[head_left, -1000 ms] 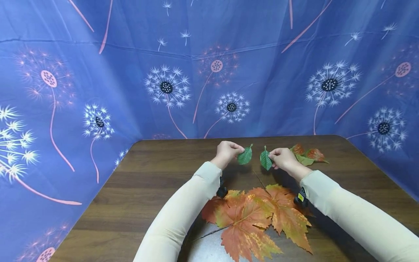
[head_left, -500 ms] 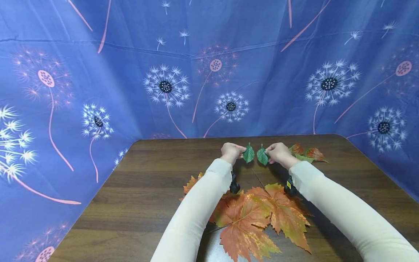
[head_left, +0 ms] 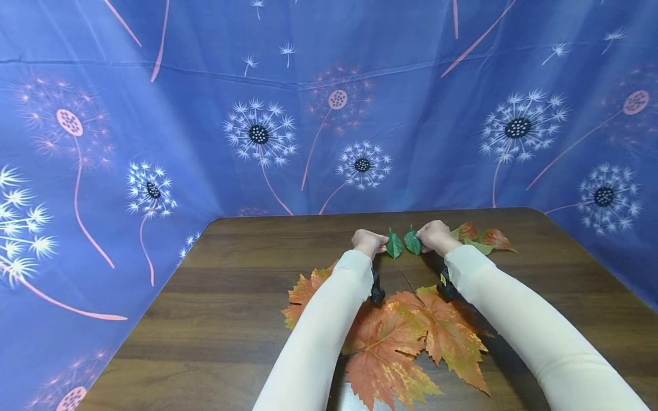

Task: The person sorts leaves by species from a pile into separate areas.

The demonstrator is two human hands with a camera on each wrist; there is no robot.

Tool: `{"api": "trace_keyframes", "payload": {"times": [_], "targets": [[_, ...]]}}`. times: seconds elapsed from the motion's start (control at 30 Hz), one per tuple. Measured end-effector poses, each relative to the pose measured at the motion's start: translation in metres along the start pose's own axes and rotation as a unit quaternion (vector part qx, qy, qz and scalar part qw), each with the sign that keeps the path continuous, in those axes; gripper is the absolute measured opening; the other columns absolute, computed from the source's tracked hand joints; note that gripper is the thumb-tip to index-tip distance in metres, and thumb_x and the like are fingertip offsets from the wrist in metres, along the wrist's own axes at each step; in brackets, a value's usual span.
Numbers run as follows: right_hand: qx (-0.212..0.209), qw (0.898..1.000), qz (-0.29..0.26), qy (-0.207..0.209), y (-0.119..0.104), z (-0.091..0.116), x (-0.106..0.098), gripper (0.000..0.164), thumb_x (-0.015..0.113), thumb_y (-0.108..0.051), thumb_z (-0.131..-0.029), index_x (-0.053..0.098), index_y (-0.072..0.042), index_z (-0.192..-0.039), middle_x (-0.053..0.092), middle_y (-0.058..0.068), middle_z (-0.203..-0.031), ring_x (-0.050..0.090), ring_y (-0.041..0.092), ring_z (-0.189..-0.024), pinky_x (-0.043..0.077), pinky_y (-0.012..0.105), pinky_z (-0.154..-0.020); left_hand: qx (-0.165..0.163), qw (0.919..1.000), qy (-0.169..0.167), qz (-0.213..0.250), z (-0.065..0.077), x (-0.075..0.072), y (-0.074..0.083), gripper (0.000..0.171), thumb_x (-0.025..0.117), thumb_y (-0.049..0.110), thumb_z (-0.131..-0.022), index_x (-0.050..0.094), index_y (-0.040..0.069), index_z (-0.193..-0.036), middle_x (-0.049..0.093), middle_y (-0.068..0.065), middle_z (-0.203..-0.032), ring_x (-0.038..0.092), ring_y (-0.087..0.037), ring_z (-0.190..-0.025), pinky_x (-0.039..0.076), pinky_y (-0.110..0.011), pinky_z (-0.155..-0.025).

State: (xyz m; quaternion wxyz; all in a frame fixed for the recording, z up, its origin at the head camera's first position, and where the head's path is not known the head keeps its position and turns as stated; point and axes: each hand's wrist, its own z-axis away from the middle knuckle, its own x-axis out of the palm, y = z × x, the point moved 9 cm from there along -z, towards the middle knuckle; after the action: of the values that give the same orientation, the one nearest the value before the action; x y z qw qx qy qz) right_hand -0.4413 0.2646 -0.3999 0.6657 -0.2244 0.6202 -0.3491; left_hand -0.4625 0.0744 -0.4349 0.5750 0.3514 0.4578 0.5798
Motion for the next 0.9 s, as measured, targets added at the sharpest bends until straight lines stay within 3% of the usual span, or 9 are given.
{"api": "trace_keyframes", "payload": {"times": [0.1, 0.2, 0.3, 0.37, 0.5, 0.7, 0.9], "targets": [[0.008, 1.000, -0.004, -0.002, -0.001, -0.003, 0.005, 0.030, 0.049, -0.007, -0.098, 0.062, 0.012, -0.118, 0.059, 0.029, -0.121, 0.065, 0.013, -0.059, 0.058, 0.031, -0.063, -0.011, 0.9999, 0.006, -0.006, -0.004, 0.000, -0.005, 0.005, 0.080, 0.002, -0.077, 0.079, 0.003, -0.081, 0.073, -0.010, -0.074, 0.063, -0.012, -0.048, 0.057, -0.028, -0.056], [0.018, 1.000, 0.006, -0.003, 0.000, -0.006, 0.008, 0.030, 0.049, -0.006, -0.097, 0.064, 0.013, -0.115, 0.067, 0.023, -0.097, 0.064, 0.013, -0.055, 0.058, 0.031, -0.059, -0.005, 0.9992, 0.017, -0.035, -0.006, -0.001, -0.006, 0.004, 0.080, 0.004, -0.077, 0.079, 0.005, -0.080, 0.074, -0.009, -0.075, 0.070, -0.017, -0.058, 0.056, -0.027, -0.054], [0.033, 0.999, 0.025, 0.008, 0.003, -0.009, 0.006, 0.026, 0.048, -0.004, -0.093, 0.068, 0.011, -0.100, 0.062, 0.012, -0.068, 0.062, 0.014, -0.047, 0.057, 0.030, -0.052, 0.021, 0.9965, 0.028, -0.076, -0.005, 0.000, 0.001, 0.005, 0.081, 0.004, -0.076, 0.079, 0.004, -0.081, 0.074, -0.010, -0.078, 0.072, -0.019, -0.065, 0.055, -0.026, -0.052], [0.038, 0.998, 0.040, 0.012, 0.003, -0.009, 0.002, 0.025, 0.047, -0.004, -0.092, 0.069, 0.009, -0.088, 0.058, 0.008, -0.058, 0.061, 0.014, -0.044, 0.056, 0.029, -0.050, 0.036, 0.9934, 0.033, -0.104, -0.003, 0.000, 0.006, 0.006, 0.082, 0.006, -0.076, 0.079, 0.004, -0.082, 0.074, -0.011, -0.079, 0.072, -0.020, -0.065, 0.055, -0.027, -0.052], [0.038, 0.998, 0.052, 0.025, 0.002, -0.008, -0.002, 0.028, 0.045, -0.004, -0.090, 0.067, 0.003, -0.074, 0.056, 0.005, -0.051, 0.061, 0.014, -0.044, 0.054, 0.029, -0.048, 0.046, 0.9890, 0.037, -0.136, -0.001, 0.000, 0.012, 0.011, 0.083, 0.011, -0.076, 0.079, 0.005, -0.084, 0.075, -0.010, -0.079, 0.072, -0.020, -0.066, 0.056, -0.029, -0.055], [0.032, 0.997, 0.056, 0.029, 0.004, -0.005, 0.000, 0.027, 0.046, -0.005, -0.091, 0.070, 0.008, -0.090, 0.058, 0.004, -0.054, 0.062, 0.012, -0.045, 0.055, 0.028, -0.050, 0.024, 0.9922, 0.018, -0.121, -0.004, 0.003, 0.005, 0.018, 0.081, 0.009, -0.077, 0.078, 0.004, -0.094, 0.074, -0.012, -0.098, 0.072, -0.019, -0.068, 0.058, -0.030, -0.062], [0.025, 0.997, 0.060, 0.032, 0.005, -0.004, 0.001, 0.027, 0.046, -0.004, -0.090, 0.070, 0.009, -0.090, 0.057, 0.004, -0.052, 0.061, 0.012, -0.044, 0.055, 0.028, -0.049, 0.018, 0.9970, -0.001, -0.075, -0.009, 0.006, 0.001, 0.024, 0.080, 0.003, -0.076, 0.076, 0.001, -0.100, 0.069, -0.016, -0.115, 0.073, -0.021, -0.072, 0.059, -0.031, -0.064]]}}
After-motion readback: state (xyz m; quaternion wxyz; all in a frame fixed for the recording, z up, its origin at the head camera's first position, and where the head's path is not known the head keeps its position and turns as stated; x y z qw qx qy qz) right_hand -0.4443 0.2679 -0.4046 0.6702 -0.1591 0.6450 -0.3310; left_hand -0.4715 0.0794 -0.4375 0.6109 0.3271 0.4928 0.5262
